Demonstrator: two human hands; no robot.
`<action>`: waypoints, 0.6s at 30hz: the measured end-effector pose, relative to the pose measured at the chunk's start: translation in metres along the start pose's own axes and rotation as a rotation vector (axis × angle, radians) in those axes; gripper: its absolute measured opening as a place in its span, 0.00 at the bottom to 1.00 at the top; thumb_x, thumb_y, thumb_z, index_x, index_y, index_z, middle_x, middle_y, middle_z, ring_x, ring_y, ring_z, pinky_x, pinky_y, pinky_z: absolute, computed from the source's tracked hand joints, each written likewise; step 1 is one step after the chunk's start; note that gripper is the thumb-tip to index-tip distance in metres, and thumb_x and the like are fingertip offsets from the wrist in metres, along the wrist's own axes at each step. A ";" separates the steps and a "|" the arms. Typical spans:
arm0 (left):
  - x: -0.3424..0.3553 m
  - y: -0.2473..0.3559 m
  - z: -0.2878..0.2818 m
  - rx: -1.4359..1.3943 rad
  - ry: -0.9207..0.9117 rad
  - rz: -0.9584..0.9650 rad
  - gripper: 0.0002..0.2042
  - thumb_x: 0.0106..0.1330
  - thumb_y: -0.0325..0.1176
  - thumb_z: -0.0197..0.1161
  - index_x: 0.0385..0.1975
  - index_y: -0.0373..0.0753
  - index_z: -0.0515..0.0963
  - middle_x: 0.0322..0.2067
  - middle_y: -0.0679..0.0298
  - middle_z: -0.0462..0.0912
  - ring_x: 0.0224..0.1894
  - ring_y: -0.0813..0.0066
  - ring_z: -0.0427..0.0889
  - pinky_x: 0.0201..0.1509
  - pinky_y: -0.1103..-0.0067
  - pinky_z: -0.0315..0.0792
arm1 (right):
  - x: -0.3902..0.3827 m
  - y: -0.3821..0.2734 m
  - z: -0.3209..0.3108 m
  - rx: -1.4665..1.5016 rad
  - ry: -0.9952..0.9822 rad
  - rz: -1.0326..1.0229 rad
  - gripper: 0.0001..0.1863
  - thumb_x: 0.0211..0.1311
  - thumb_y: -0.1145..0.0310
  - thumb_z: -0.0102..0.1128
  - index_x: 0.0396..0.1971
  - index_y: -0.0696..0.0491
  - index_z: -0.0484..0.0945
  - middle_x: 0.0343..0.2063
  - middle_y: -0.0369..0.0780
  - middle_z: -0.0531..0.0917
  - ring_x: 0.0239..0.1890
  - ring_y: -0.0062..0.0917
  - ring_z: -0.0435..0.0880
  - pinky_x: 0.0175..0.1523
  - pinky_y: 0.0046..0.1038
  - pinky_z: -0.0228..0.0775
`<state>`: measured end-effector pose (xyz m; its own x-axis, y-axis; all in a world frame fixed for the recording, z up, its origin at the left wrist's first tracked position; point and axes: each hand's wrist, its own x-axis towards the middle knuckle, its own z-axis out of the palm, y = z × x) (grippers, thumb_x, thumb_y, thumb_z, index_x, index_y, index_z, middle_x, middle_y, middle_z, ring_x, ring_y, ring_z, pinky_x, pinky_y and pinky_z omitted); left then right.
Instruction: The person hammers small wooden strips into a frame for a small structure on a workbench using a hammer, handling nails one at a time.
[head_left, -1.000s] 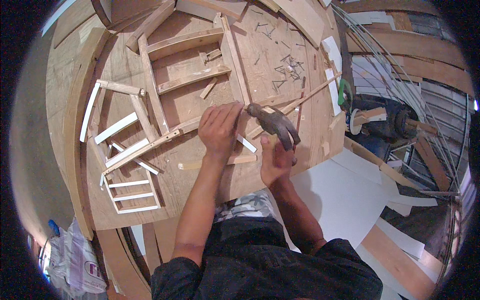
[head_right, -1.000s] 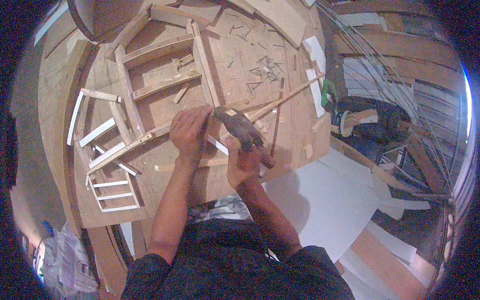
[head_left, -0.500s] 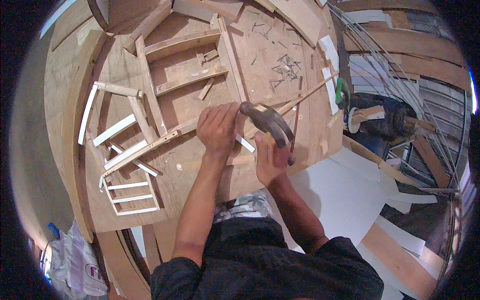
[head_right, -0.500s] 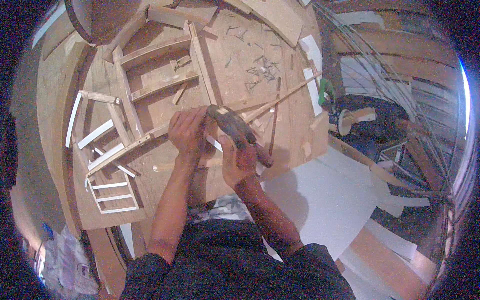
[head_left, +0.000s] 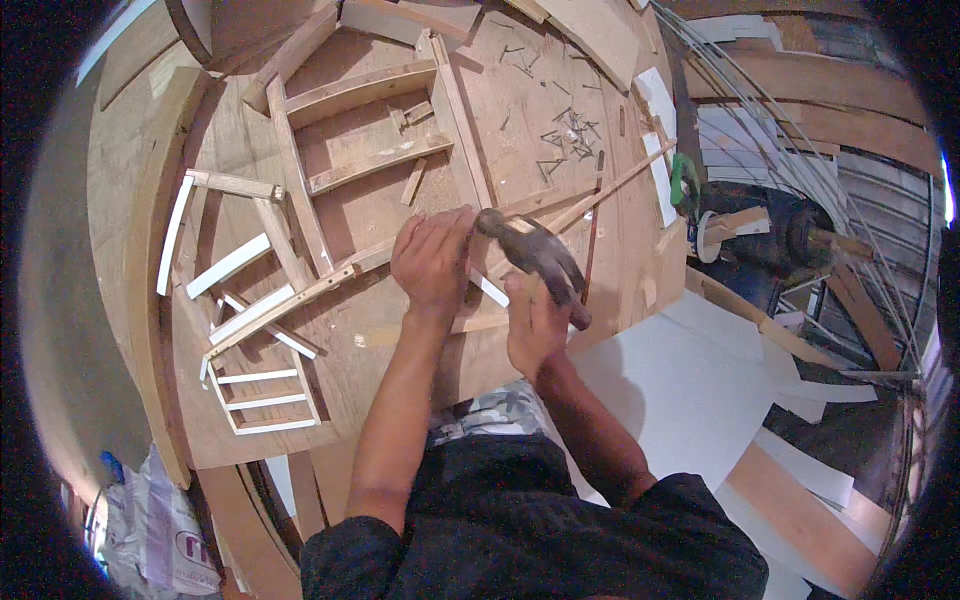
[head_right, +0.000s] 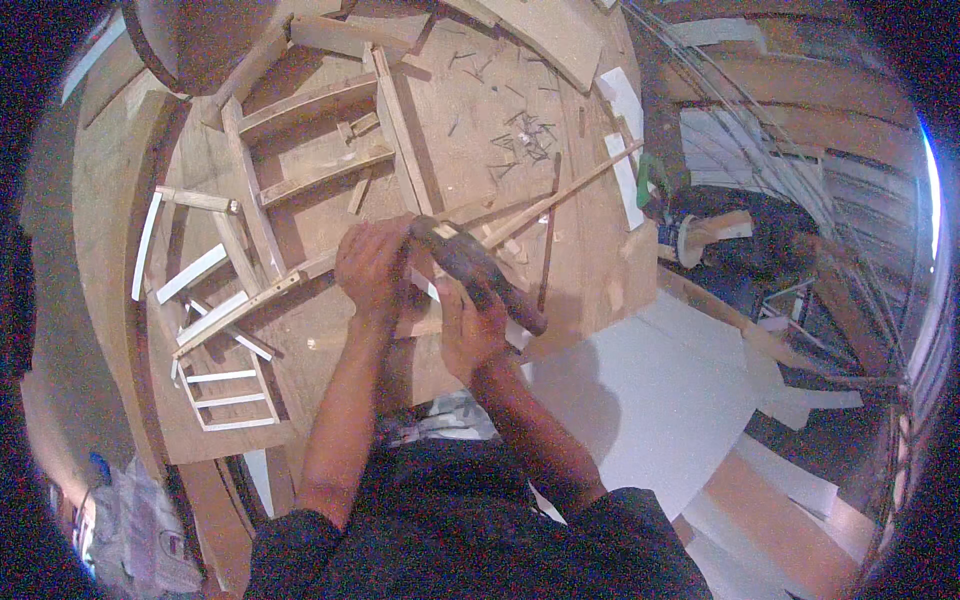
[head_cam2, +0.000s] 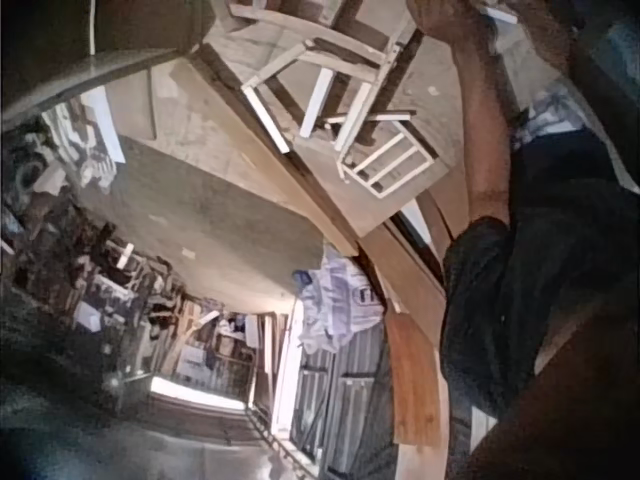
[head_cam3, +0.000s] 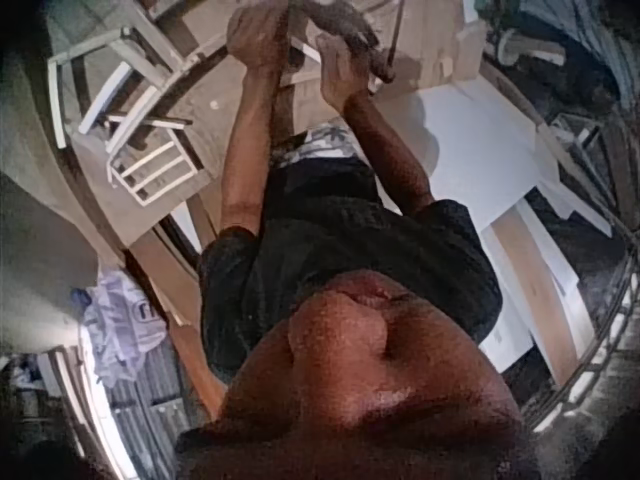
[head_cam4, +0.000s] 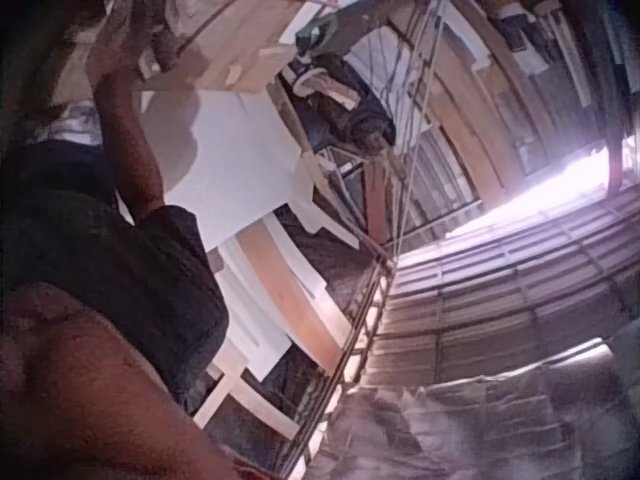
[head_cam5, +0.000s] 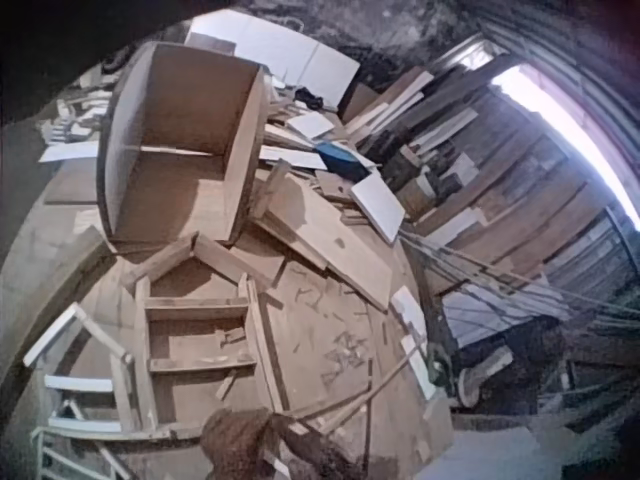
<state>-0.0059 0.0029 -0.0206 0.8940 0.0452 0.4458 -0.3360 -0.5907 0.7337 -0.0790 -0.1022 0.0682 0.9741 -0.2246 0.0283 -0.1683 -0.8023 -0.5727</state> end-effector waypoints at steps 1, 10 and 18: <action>-0.001 -0.002 0.002 0.023 -0.012 -0.011 0.12 0.56 0.32 0.65 0.40 0.50 0.85 0.37 0.69 0.88 0.41 0.71 0.87 0.56 0.68 0.75 | -0.003 0.007 0.003 0.000 0.001 -0.003 0.19 0.74 0.60 0.51 0.52 0.61 0.73 0.47 0.50 0.77 0.51 0.38 0.76 0.58 0.37 0.65; -0.001 0.000 0.002 -0.017 0.012 0.007 0.11 0.55 0.32 0.66 0.40 0.49 0.85 0.38 0.68 0.88 0.42 0.69 0.87 0.54 0.68 0.75 | -0.010 0.035 0.006 0.186 -0.081 0.324 0.19 0.73 0.61 0.51 0.54 0.60 0.72 0.47 0.51 0.79 0.49 0.42 0.78 0.56 0.42 0.65; 0.003 0.002 -0.003 -0.028 -0.014 0.011 0.10 0.58 0.31 0.66 0.40 0.46 0.84 0.38 0.65 0.88 0.42 0.68 0.86 0.51 0.71 0.75 | -0.012 0.022 -0.005 0.159 -0.064 0.321 0.16 0.73 0.63 0.51 0.54 0.54 0.73 0.44 0.44 0.80 0.47 0.33 0.76 0.52 0.36 0.65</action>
<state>-0.0048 0.0048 -0.0164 0.8941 0.0278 0.4470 -0.3537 -0.5686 0.7427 -0.0949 -0.1199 0.0592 0.8837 -0.4121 -0.2221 -0.4465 -0.5996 -0.6642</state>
